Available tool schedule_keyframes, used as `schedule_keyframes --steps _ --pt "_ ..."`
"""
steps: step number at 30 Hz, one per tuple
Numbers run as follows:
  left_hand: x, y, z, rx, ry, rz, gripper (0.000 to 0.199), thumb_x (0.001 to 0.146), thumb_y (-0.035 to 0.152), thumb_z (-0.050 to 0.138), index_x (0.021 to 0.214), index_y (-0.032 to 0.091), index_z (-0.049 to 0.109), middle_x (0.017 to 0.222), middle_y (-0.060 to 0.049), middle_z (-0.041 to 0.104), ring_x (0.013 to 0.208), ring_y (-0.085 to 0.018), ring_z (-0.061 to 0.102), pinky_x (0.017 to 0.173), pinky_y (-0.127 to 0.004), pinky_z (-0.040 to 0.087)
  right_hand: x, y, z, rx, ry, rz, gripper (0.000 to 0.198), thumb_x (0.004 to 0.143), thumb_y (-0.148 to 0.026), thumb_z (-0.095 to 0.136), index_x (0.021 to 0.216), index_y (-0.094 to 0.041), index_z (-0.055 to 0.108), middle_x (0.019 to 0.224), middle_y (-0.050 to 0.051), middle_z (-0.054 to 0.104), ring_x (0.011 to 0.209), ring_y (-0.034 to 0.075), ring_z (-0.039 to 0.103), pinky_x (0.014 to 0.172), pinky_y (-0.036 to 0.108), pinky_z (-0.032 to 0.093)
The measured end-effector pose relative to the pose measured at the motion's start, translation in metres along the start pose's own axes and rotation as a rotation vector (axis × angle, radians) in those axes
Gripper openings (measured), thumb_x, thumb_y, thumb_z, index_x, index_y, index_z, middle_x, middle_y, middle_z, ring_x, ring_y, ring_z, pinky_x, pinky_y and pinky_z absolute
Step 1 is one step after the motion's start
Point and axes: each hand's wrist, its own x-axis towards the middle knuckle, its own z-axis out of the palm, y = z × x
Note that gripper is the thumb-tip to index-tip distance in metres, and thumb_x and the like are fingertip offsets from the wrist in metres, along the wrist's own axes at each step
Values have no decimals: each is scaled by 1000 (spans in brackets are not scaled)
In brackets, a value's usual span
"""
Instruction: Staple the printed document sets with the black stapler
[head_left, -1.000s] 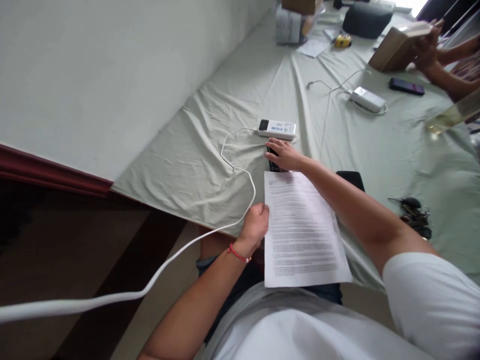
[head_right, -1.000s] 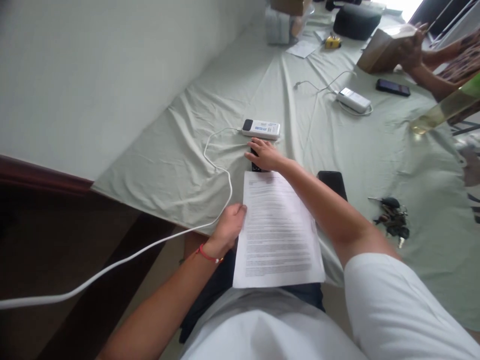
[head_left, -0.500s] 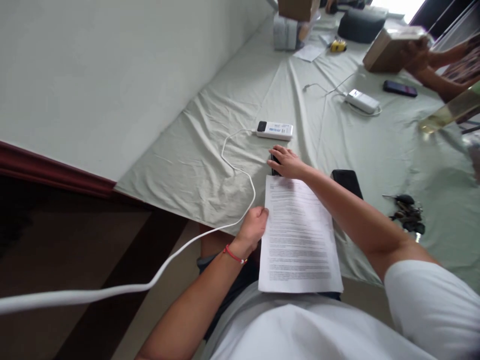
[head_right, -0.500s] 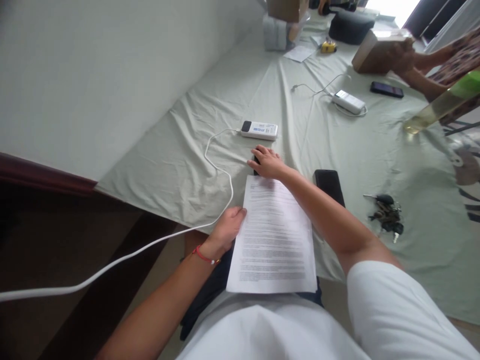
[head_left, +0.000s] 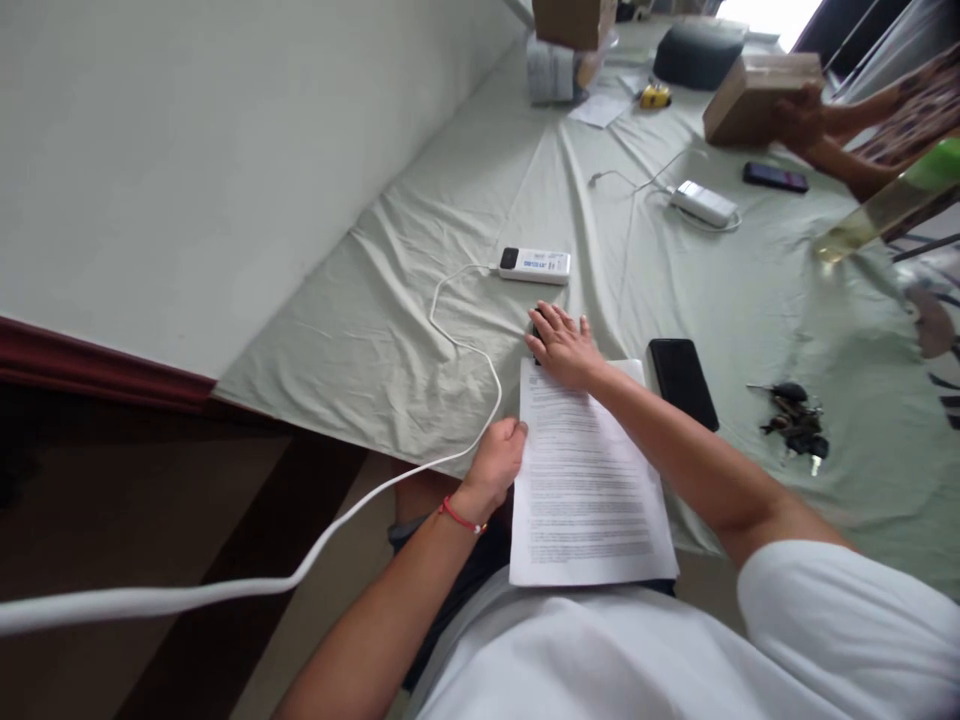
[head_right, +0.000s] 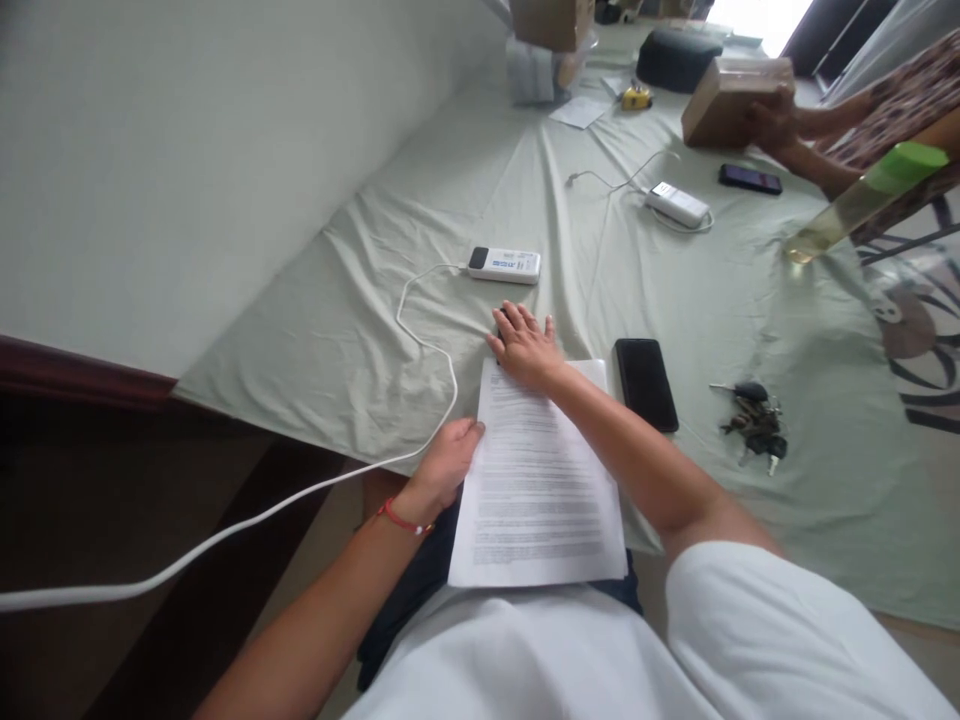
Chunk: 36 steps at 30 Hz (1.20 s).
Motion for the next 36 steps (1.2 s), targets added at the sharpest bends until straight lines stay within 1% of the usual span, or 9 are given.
schedule_keyframes --steps 6,13,18,21,25,28,30,32,36 --pt "-13 11 -1 -152 -89 -72 49 76 65 82 79 18 65 72 -2 70 72 -20 67 69 -31 52 -5 -3 4 23 58 -8 61 109 -42 33 168 -25 34 179 8 21 165 29 19 129 71 8" --pt "-41 4 -4 -182 -297 -335 65 58 72 92 81 13 75 79 -12 79 75 -26 74 76 -37 57 -4 -4 3 30 51 35 62 109 -42 33 168 -26 33 179 7 19 164 30 22 129 71 6" --pt "-43 -7 -4 -104 -296 -318 74 57 81 86 77 11 78 78 -13 80 76 -28 75 74 -36 56 0 -8 -1 40 19 32 61 110 -45 35 167 -24 35 179 7 20 163 33 22 128 74 3" --pt "-46 -11 -9 -48 -307 -288 77 62 84 82 79 9 80 80 -15 81 76 -28 76 73 -35 56 -5 -1 -14 118 84 66 66 109 -54 35 166 -20 35 178 11 22 162 35 23 127 72 11" --pt "-59 -18 -22 -35 -322 -264 76 67 82 80 84 7 82 85 -17 82 77 -29 76 74 -36 57 -50 44 -38 136 445 161 73 109 -55 31 164 -7 32 172 22 32 160 32 25 129 57 23" --pt "-67 -25 -31 -60 -318 -274 74 69 80 80 85 8 83 85 -16 82 78 -29 77 76 -36 58 -108 92 -41 -12 642 419 84 102 -59 43 161 0 34 165 30 37 156 40 30 125 61 26" --pt "-70 -28 -33 -99 -327 -279 73 69 79 82 87 8 83 86 -15 83 81 -30 78 79 -37 60 -146 115 -34 -81 623 628 90 97 -63 50 160 0 36 161 33 41 149 46 37 119 64 33" --pt "-71 -30 -34 -130 -335 -280 72 68 77 83 89 8 83 87 -15 83 84 -31 78 81 -38 60 -173 124 -25 -104 451 758 94 93 -68 54 152 5 46 153 37 47 142 51 43 115 64 37" --pt "-71 -32 -32 -159 -338 -263 74 67 77 85 93 8 83 91 -16 84 87 -31 79 83 -38 61 -185 111 -18 -189 315 804 81 87 -71 64 128 -1 67 144 33 53 135 51 45 111 60 40"
